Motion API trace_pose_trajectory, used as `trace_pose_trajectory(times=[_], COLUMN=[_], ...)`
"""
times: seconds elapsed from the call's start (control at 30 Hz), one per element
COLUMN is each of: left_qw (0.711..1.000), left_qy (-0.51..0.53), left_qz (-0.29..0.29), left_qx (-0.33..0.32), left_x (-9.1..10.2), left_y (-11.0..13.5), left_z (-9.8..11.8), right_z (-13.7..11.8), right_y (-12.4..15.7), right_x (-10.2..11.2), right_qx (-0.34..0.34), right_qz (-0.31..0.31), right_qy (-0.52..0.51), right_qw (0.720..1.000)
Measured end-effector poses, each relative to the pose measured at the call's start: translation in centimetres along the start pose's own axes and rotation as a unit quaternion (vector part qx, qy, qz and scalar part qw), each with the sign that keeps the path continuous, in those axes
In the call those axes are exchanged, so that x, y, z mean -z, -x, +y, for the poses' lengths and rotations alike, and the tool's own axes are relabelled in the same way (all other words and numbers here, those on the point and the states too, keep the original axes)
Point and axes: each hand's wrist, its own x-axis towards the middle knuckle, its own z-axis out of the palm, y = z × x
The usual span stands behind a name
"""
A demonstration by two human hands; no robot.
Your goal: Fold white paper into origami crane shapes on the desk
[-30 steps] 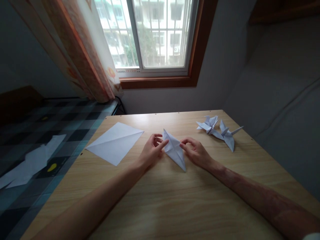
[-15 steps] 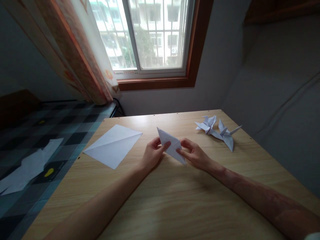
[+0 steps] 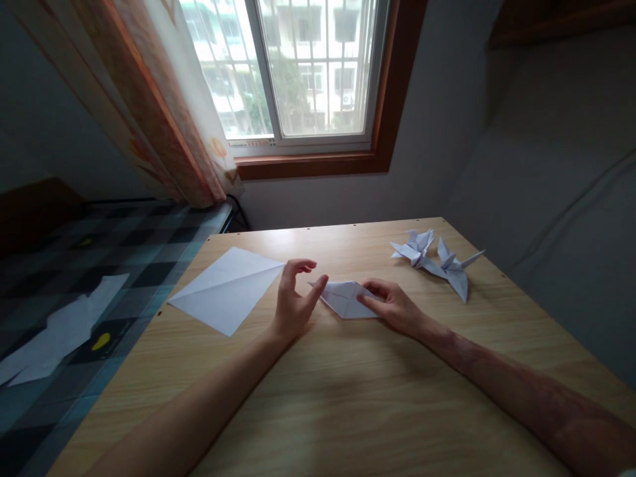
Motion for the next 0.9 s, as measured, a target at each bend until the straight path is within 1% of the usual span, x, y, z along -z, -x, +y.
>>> trace_pose_trajectory(times=[0.07,0.13,0.17,0.23,0.33,0.5,0.77,0.9], left_qw=[0.994,0.983,0.977,0.971,0.968,0.965,0.969,0.969], left_qy=[-0.047,-0.059,-0.061,-0.063,-0.045,-0.021,-0.001,0.018], left_qz=[-0.09,-0.169,-0.197,-0.228,-0.244,-0.259,-0.244,-0.244], left_qx=[-0.04,-0.05,-0.05,-0.046,-0.036,-0.032,-0.038,-0.024], left_x=[0.2,0.0,-0.1,-0.5,-0.7,-0.6,-0.5,-0.6], left_y=[-0.2,-0.2,-0.2,-0.2,-0.1,-0.1,0.2,0.3], left_z=[0.4,0.7,0.8,0.9,1.0,0.9,0.8,0.8], right_z=[-0.4,-0.7,-0.8,-0.8,-0.8,-1.1,-1.3,-1.2], right_y=[0.1,0.1,0.1,0.2,0.3,0.2,0.1,0.1], right_x=[0.2,0.3,0.3,0.2,0.0,0.0,0.2,0.2], right_qx=[-0.001,-0.003,-0.003,0.001,0.009,0.025,0.033,0.04], right_qz=[-0.01,-0.017,-0.021,-0.031,-0.043,-0.033,-0.028,-0.025], right_qy=[0.031,0.058,0.069,0.081,0.081,0.061,0.054,0.065], right_qw=[0.999,0.998,0.997,0.996,0.996,0.997,0.998,0.997])
